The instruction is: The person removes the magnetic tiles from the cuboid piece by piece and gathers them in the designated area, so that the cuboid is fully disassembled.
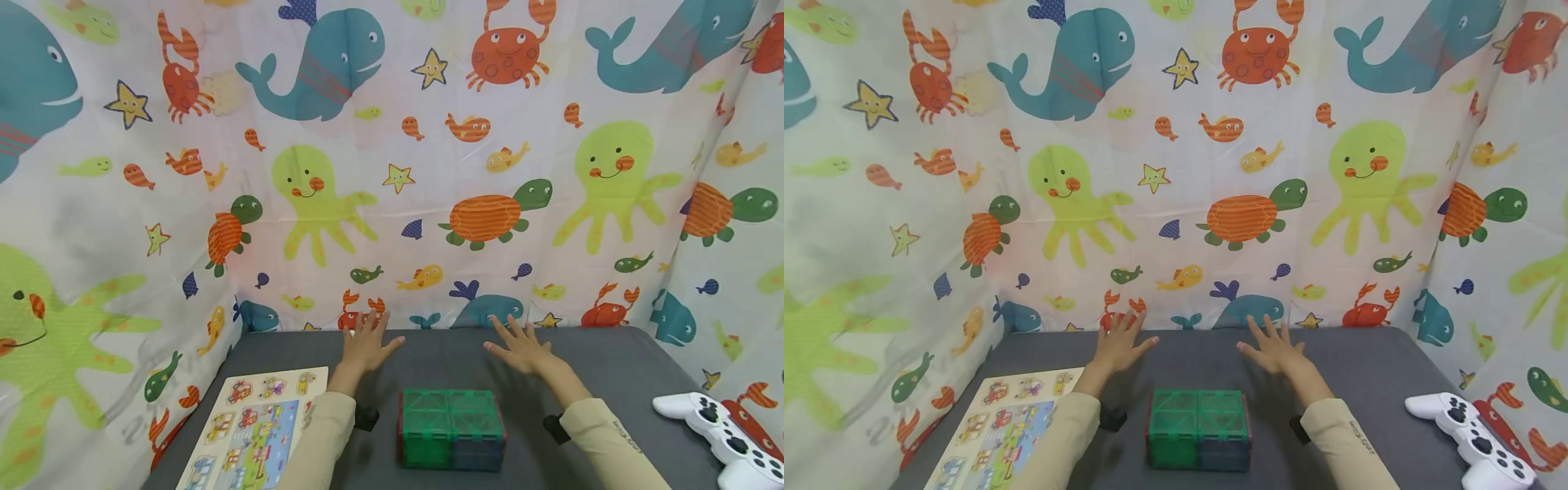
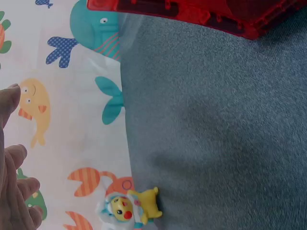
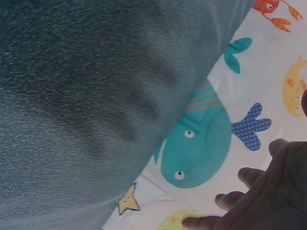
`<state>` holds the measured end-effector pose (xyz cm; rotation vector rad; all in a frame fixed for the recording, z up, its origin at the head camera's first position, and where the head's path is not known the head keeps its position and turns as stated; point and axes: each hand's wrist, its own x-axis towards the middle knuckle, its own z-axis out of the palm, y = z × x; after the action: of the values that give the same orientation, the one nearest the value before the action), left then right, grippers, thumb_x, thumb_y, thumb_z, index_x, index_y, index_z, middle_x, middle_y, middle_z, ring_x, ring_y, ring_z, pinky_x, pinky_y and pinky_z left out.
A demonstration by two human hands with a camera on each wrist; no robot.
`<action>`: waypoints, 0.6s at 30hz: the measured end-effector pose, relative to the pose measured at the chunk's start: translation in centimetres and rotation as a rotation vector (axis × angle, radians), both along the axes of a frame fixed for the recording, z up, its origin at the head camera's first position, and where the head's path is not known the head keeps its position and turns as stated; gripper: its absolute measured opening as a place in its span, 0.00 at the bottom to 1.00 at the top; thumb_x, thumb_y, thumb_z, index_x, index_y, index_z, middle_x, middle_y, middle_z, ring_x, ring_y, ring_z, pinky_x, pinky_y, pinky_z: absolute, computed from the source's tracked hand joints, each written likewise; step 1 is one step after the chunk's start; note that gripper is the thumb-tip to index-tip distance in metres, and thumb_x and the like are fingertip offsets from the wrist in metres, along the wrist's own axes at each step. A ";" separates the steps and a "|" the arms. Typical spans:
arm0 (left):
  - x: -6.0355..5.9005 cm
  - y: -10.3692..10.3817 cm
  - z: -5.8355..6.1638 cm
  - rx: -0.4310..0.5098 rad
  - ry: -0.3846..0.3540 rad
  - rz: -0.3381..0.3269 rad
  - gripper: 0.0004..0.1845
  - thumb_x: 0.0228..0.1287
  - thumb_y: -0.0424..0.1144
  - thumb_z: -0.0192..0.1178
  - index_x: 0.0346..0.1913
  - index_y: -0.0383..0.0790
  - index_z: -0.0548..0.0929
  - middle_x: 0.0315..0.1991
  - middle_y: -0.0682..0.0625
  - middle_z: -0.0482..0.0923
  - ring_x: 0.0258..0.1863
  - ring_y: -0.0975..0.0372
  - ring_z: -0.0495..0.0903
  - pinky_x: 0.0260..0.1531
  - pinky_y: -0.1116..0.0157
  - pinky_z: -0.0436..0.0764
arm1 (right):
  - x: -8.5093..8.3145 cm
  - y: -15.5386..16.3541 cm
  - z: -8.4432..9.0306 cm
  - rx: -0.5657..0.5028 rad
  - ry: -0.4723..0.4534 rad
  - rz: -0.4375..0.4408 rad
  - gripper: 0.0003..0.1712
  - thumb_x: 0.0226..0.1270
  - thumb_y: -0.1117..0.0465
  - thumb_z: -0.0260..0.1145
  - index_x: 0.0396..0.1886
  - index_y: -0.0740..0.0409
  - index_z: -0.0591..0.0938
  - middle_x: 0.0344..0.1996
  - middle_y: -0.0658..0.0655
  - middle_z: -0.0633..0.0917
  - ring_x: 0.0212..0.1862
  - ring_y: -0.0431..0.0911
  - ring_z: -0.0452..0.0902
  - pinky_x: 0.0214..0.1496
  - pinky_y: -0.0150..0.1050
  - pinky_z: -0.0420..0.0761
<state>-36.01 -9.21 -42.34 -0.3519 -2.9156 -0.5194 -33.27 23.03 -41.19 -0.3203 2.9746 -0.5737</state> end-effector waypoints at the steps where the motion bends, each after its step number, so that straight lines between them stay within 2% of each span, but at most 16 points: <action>1: 0.0 0.2 0.1 -0.001 -0.002 -0.004 0.39 0.61 0.66 0.45 0.71 0.54 0.53 0.72 0.45 0.48 0.72 0.47 0.41 0.63 0.36 0.43 | 0.0 0.0 0.1 -0.020 0.012 0.015 0.45 0.67 0.34 0.41 0.73 0.54 0.43 0.70 0.71 0.39 0.66 0.76 0.27 0.51 0.80 0.38; 3: 0.2 0.5 0.2 0.007 0.003 -0.018 0.39 0.61 0.66 0.44 0.71 0.53 0.54 0.72 0.44 0.50 0.72 0.47 0.42 0.62 0.36 0.43 | -0.1 0.0 0.4 -0.060 0.030 0.047 0.44 0.68 0.36 0.43 0.73 0.55 0.43 0.70 0.72 0.39 0.66 0.77 0.27 0.54 0.78 0.39; 6: 0.9 1.0 0.5 0.036 0.033 -0.060 0.38 0.61 0.67 0.42 0.70 0.50 0.58 0.69 0.43 0.58 0.71 0.46 0.50 0.62 0.36 0.45 | 0.3 0.1 0.9 -0.129 0.054 0.104 0.43 0.68 0.39 0.45 0.73 0.57 0.43 0.70 0.73 0.40 0.66 0.77 0.28 0.56 0.76 0.39; 8: 1.5 1.4 0.9 0.054 0.074 -0.112 0.38 0.62 0.67 0.40 0.68 0.48 0.62 0.65 0.41 0.64 0.67 0.46 0.58 0.61 0.36 0.49 | 0.7 0.2 1.2 -0.163 0.060 0.127 0.44 0.68 0.39 0.47 0.73 0.56 0.43 0.70 0.71 0.41 0.67 0.75 0.30 0.58 0.75 0.40; 11: 2.8 2.0 1.4 0.082 0.105 -0.224 0.36 0.64 0.65 0.41 0.67 0.45 0.64 0.62 0.41 0.68 0.63 0.46 0.65 0.60 0.39 0.57 | 1.9 0.2 1.2 -0.200 0.074 0.159 0.45 0.66 0.39 0.50 0.73 0.52 0.42 0.71 0.67 0.45 0.69 0.70 0.36 0.60 0.72 0.46; 13: 3.6 2.4 1.5 0.085 0.084 -0.293 0.35 0.64 0.64 0.43 0.67 0.45 0.63 0.63 0.41 0.67 0.62 0.47 0.66 0.60 0.42 0.60 | 2.9 0.1 0.9 -0.200 0.086 0.186 0.46 0.65 0.39 0.52 0.73 0.52 0.43 0.71 0.67 0.48 0.70 0.68 0.41 0.60 0.71 0.50; 15: 4.4 2.8 1.4 0.070 0.031 -0.347 0.36 0.63 0.63 0.44 0.69 0.46 0.60 0.65 0.43 0.64 0.64 0.49 0.65 0.62 0.44 0.60 | 4.0 0.0 0.5 -0.193 0.097 0.211 0.46 0.63 0.39 0.54 0.73 0.53 0.47 0.70 0.68 0.52 0.69 0.68 0.47 0.59 0.69 0.55; 18: 5.6 3.3 1.0 0.006 -0.039 -0.394 0.39 0.61 0.66 0.46 0.70 0.47 0.58 0.67 0.47 0.61 0.66 0.52 0.63 0.63 0.47 0.60 | 5.6 -0.5 -0.4 -0.185 0.116 0.261 0.45 0.61 0.40 0.58 0.71 0.58 0.55 0.67 0.70 0.58 0.66 0.69 0.55 0.57 0.68 0.61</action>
<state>-30.45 -5.90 -41.34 -0.9344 -2.8863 -0.5899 -27.65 22.53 -41.62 -0.7692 2.9214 -0.8232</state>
